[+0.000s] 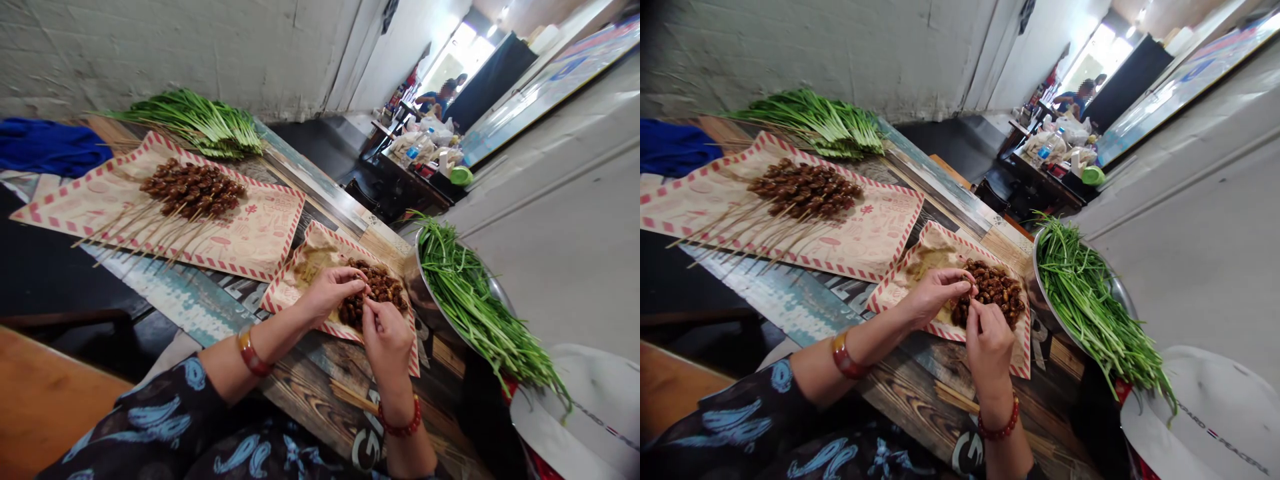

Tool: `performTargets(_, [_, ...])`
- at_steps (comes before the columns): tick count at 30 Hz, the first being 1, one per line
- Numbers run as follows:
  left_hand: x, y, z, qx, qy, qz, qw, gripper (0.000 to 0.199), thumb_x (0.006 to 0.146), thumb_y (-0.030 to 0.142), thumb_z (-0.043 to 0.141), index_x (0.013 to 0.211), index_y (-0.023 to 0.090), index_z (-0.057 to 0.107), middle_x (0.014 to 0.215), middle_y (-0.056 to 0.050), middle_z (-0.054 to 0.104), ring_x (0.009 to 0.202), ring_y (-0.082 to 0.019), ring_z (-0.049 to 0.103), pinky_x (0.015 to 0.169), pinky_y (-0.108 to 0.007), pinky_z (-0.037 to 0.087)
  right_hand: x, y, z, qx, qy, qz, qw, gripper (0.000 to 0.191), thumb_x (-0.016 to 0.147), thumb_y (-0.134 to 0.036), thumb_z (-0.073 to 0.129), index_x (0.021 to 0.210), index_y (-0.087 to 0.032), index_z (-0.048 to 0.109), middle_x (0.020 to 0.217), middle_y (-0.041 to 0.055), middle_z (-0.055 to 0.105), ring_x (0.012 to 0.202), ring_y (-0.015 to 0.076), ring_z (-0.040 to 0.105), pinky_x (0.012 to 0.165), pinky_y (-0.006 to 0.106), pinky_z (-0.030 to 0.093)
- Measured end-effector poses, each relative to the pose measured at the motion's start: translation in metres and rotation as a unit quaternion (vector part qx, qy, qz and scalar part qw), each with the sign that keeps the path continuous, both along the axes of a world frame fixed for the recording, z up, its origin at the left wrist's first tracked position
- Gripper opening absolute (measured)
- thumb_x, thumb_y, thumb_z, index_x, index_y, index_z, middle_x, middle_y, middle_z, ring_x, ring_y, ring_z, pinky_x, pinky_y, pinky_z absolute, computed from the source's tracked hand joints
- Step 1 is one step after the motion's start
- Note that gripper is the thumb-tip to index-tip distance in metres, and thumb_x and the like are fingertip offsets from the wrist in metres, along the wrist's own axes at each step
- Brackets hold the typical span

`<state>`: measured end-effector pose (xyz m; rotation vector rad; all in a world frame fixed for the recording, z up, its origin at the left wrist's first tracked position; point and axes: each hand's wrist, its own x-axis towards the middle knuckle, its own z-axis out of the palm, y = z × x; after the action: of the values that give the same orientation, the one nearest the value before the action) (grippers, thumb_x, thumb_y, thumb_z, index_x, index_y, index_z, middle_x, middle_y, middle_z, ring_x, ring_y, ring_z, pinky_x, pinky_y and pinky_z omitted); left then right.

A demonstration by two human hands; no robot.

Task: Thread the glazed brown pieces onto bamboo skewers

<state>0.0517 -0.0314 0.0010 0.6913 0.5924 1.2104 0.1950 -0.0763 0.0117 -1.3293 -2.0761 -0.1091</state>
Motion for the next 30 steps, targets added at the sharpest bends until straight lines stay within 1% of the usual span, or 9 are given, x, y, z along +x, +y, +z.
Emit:
performTargets(3, [0.001,0.001,-0.003,0.001,0.009,-0.004,1.0,0.029,0.066,0.033,0.081,0.083,0.012,0.07,0.076,-0.005,0.071,0.071,-0.012,0.063,0.073,-0.024,0.047,0.003,0.002,-0.001,-0.045,0.05,-0.011,0.998,0.019,0.094,-0.025,0.053,0.084,-0.018,0.068,0.074,0.0029,0.068,0.063,0.0136,0.061,0.06,0.026,0.05])
performTargets(7, [-0.002,0.004,-0.004,-0.004,0.011,-0.009,1.0,0.031,0.066,0.033,0.081,0.086,0.013,0.07,0.079,-0.006,0.072,0.073,-0.013,0.065,0.074,-0.025,0.047,0.013,0.0,-0.003,-0.117,0.098,-0.007,0.988,0.019,0.092,-0.03,0.056,0.086,-0.019,0.07,0.074,0.002,0.071,0.06,0.0132,0.062,0.056,0.025,0.05])
performTargets(9, [-0.003,0.004,-0.003,-0.012,0.008,-0.004,1.0,0.032,0.066,0.033,0.081,0.088,0.013,0.07,0.079,-0.006,0.073,0.072,-0.013,0.065,0.073,-0.024,0.047,0.019,-0.003,-0.006,-0.135,0.103,0.001,0.986,0.021,0.092,-0.031,0.055,0.087,-0.019,0.071,0.074,0.0022,0.071,0.061,0.0138,0.062,0.056,0.026,0.05])
performTargets(11, [-0.003,0.005,-0.001,-0.015,0.007,-0.007,1.0,0.033,0.066,0.033,0.081,0.089,0.014,0.07,0.079,-0.006,0.072,0.072,-0.013,0.065,0.074,-0.024,0.047,0.024,-0.007,-0.009,-0.133,0.103,0.006,0.986,0.022,0.093,-0.03,0.053,0.087,-0.019,0.071,0.074,0.0027,0.071,0.062,0.0141,0.063,0.058,0.026,0.051])
performTargets(17, [0.0,0.005,-0.001,-0.007,0.027,-0.024,0.999,0.031,0.071,0.038,0.077,0.088,0.013,0.071,0.081,-0.007,0.072,0.074,-0.013,0.065,0.074,-0.024,0.048,0.03,-0.012,-0.016,-0.087,0.087,0.011,0.992,0.02,0.094,-0.025,0.051,0.089,-0.019,0.069,0.078,0.0046,0.071,0.069,0.0149,0.065,0.063,0.028,0.052])
performTargets(22, [0.002,0.007,-0.003,-0.002,0.049,-0.032,0.998,0.027,0.073,0.036,0.076,0.086,0.013,0.071,0.081,-0.006,0.072,0.073,-0.012,0.065,0.075,-0.024,0.048,0.028,-0.012,-0.013,-0.06,0.071,0.01,0.996,0.018,0.093,-0.018,0.052,0.086,-0.017,0.068,0.075,0.0035,0.07,0.068,0.0137,0.064,0.064,0.026,0.051])
performTargets(27, [0.007,0.006,-0.007,0.015,0.079,-0.042,0.996,0.024,0.075,0.036,0.074,0.087,0.015,0.072,0.081,-0.005,0.073,0.076,-0.012,0.065,0.077,-0.024,0.048,0.025,-0.012,-0.009,-0.058,0.07,0.005,0.996,0.019,0.093,-0.018,0.05,0.086,-0.018,0.068,0.074,0.0031,0.069,0.066,0.0134,0.062,0.063,0.026,0.049])
performTargets(30, [0.008,0.005,-0.006,0.02,0.095,-0.056,0.994,0.028,0.076,0.037,0.073,0.093,0.015,0.071,0.085,-0.006,0.073,0.079,-0.013,0.065,0.078,-0.025,0.048,0.027,-0.01,-0.009,-0.057,0.073,0.005,0.996,0.019,0.094,-0.018,0.051,0.086,-0.018,0.068,0.074,0.003,0.069,0.067,0.0132,0.062,0.064,0.026,0.049])
